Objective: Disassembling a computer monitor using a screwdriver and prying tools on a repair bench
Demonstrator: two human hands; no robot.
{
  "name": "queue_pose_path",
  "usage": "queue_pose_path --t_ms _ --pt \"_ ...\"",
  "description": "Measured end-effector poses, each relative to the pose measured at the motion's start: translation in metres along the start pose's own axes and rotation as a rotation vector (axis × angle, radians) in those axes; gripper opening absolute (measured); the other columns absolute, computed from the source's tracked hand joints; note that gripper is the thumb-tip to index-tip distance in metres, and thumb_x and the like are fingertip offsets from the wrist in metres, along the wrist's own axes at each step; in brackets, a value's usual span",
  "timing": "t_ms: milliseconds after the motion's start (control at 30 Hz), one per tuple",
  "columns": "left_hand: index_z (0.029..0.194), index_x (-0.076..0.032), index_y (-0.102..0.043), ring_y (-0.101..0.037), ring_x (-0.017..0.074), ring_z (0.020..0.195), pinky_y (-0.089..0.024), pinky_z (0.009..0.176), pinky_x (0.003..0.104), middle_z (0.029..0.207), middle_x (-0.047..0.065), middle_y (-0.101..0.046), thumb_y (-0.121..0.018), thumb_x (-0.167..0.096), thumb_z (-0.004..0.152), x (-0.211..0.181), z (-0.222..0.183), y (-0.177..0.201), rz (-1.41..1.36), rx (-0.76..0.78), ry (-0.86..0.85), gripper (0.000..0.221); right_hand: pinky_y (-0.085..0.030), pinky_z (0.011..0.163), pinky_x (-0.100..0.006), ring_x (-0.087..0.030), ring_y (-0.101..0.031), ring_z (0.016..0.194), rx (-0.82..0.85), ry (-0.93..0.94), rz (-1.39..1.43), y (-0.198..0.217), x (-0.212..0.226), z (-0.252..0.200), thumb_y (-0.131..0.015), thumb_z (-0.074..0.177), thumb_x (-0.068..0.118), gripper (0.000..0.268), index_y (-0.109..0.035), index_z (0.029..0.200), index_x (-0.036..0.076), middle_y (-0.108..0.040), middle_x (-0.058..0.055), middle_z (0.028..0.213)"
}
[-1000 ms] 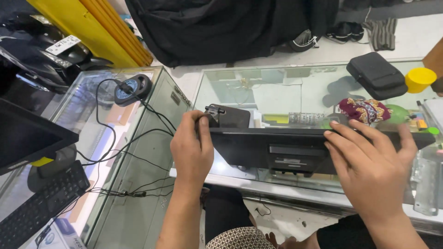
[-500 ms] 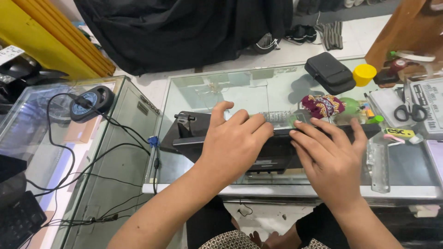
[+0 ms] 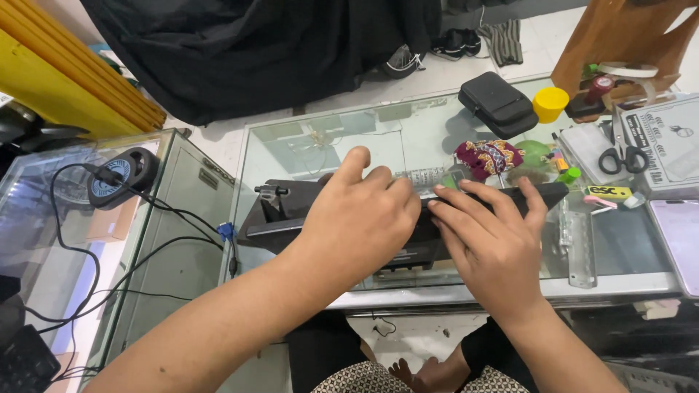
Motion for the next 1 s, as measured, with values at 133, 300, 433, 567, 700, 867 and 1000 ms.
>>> queue_pose_path --t_ms 133,300,433,567,700,867,1000 --pt "0.070 -0.019 -0.062 -0.055 0.0235 0.061 -0.041 0.077 0.039 0.065 0.002 -0.056 -0.061 -0.009 0.087 -0.008 -0.001 -0.004 0.038 0.047 0.016 0.019 -0.024 0.118 -0.056 -0.026 -0.067 0.114 0.004 -0.010 0.022 -0.001 0.000 0.001 -0.073 0.101 0.012 0.008 -0.077 0.107 0.016 -0.077 0.001 0.121" --pt "0.073 -0.019 -0.063 -0.063 0.0252 0.052 -0.039 0.071 0.044 0.066 0.001 -0.065 -0.059 -0.013 0.084 -0.005 -0.003 -0.026 0.026 0.191 0.249 0.013 -0.024 0.118 -0.056 -0.026 -0.066 0.117 0.019 -0.008 0.028 -0.004 -0.002 0.001 -0.073 0.100 0.014 0.009 -0.076 0.108 0.016 -0.076 0.001 0.122" --pt "0.074 -0.017 -0.062 -0.066 0.0246 0.055 -0.041 0.073 0.046 0.068 0.002 -0.066 -0.058 -0.017 0.083 -0.003 -0.004 -0.015 -0.036 0.162 0.149 0.009 -0.022 0.118 -0.059 -0.027 -0.066 0.117 0.037 -0.040 -0.025 -0.006 0.001 0.000 -0.072 0.101 0.015 0.011 -0.075 0.112 0.016 -0.076 0.001 0.122" --pt "0.066 -0.021 -0.054 -0.058 0.0219 0.052 -0.037 0.071 0.039 0.062 -0.001 -0.057 -0.062 -0.007 0.084 0.010 -0.004 -0.005 0.063 0.155 0.137 0.024 -0.018 0.117 -0.061 -0.027 -0.064 0.125 -0.010 -0.044 -0.027 -0.009 0.006 0.006 -0.068 0.102 0.023 0.012 -0.073 0.112 0.018 -0.074 0.001 0.127" --pt "0.067 -0.023 -0.052 -0.059 0.0196 0.054 -0.037 0.071 0.036 0.062 -0.005 -0.056 -0.060 -0.004 0.084 0.015 -0.010 -0.004 0.081 0.194 0.095 0.027 -0.013 0.122 -0.059 -0.025 -0.064 0.130 -0.007 -0.085 0.024 -0.007 0.006 0.001 -0.065 0.103 0.026 0.026 -0.065 0.126 0.013 -0.070 -0.003 0.136" --pt "0.064 -0.023 -0.048 -0.053 0.0204 0.052 -0.033 0.068 0.037 0.058 -0.004 -0.049 -0.061 -0.001 0.078 0.014 -0.012 -0.004 0.063 0.215 0.109 0.029 -0.029 0.123 -0.048 -0.030 -0.057 0.132 -0.301 -0.307 0.242 0.021 -0.059 -0.040 -0.055 0.104 0.017 0.028 -0.054 0.129 0.005 -0.063 -0.012 0.134" --pt "0.062 -0.023 -0.042 -0.045 0.0194 0.050 -0.030 0.067 0.036 0.057 -0.003 -0.043 -0.059 0.005 0.076 0.013 -0.014 -0.003 0.077 0.204 0.115 0.035 -0.051 0.105 -0.034 -0.023 -0.062 0.115 -0.539 -0.847 0.377 0.031 -0.152 -0.131 -0.048 0.106 -0.002 0.022 -0.051 0.127 0.002 -0.063 -0.015 0.118"
Point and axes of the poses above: each hand's wrist, its own z-axis towards the middle knuckle, its own y-axis out of the back of the hand, x = y × z, the point moved 6 cm from there along z, towards the middle knuckle
